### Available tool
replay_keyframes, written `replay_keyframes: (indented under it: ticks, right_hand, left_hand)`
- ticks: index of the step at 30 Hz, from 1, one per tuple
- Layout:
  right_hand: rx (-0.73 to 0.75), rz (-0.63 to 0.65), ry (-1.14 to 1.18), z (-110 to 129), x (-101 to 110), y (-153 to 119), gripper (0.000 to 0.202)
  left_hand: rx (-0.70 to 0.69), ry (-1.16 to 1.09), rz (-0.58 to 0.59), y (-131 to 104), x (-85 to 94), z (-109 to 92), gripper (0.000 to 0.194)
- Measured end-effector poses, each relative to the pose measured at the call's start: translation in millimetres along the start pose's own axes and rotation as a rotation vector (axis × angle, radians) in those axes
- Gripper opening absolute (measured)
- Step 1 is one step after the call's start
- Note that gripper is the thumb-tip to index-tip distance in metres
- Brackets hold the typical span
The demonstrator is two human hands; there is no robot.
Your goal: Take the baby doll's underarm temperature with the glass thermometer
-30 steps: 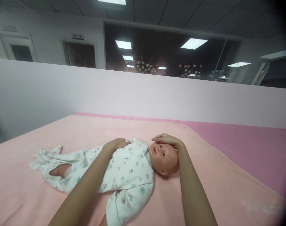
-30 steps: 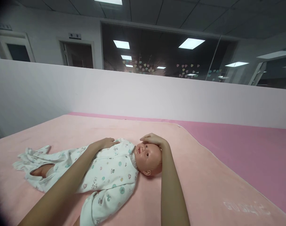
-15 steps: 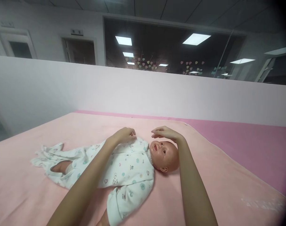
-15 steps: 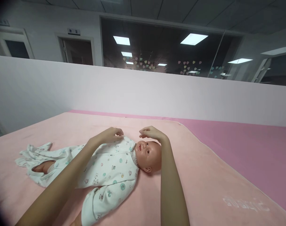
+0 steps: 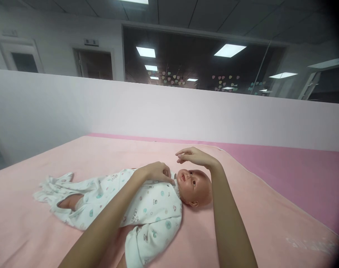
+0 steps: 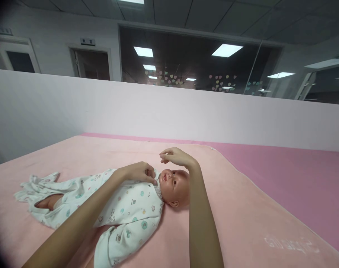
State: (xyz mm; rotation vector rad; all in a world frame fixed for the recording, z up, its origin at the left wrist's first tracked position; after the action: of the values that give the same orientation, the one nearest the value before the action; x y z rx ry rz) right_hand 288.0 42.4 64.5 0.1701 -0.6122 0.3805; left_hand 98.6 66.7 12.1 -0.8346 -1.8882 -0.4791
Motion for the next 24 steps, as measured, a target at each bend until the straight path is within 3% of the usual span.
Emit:
replay_keyframes:
  ticks: [5,8,14,20,24]
  right_hand:
    - [0.014,0.008,-0.022,4.4,-4.4,1.2,0.032]
    - [0.023,0.035,-0.074,8.6,-8.6,2.3,0.025]
    - [0.182,0.246,-0.165,20.6,-24.5,6.8,0.023]
    - [-0.032,0.297,-0.419,25.8,-49.0,17.6,0.04]
    - [-0.053,0.285,-0.62,31.3,-71.9,24.7,0.047]
  left_hand:
    - [-0.015,0.015,0.028,-1.3,-0.9,-7.6,0.022]
    - [0.002,0.003,-0.014,-4.1,5.2,-10.1,0.022]
    - [-0.018,-0.059,-0.164,-11.6,27.0,-11.6,0.03]
    - [-0.007,-0.128,-0.188,-10.5,27.0,-8.8,0.029]
    - [-0.019,-0.135,-0.211,-10.9,28.4,-3.4,0.031]
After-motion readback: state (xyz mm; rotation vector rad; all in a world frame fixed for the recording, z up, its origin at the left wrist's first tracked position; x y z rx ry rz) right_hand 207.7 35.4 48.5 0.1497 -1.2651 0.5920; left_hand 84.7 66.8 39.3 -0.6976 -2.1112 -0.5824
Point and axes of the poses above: each hand's wrist, its own y-axis towards the middle knuckle, its own x-axis out of the back of the hand, z = x × y, the point moved 2 cm from there along y, towards the middle knuckle, and after that the axes turned 1 degree about -x, right-handed, at the moved point
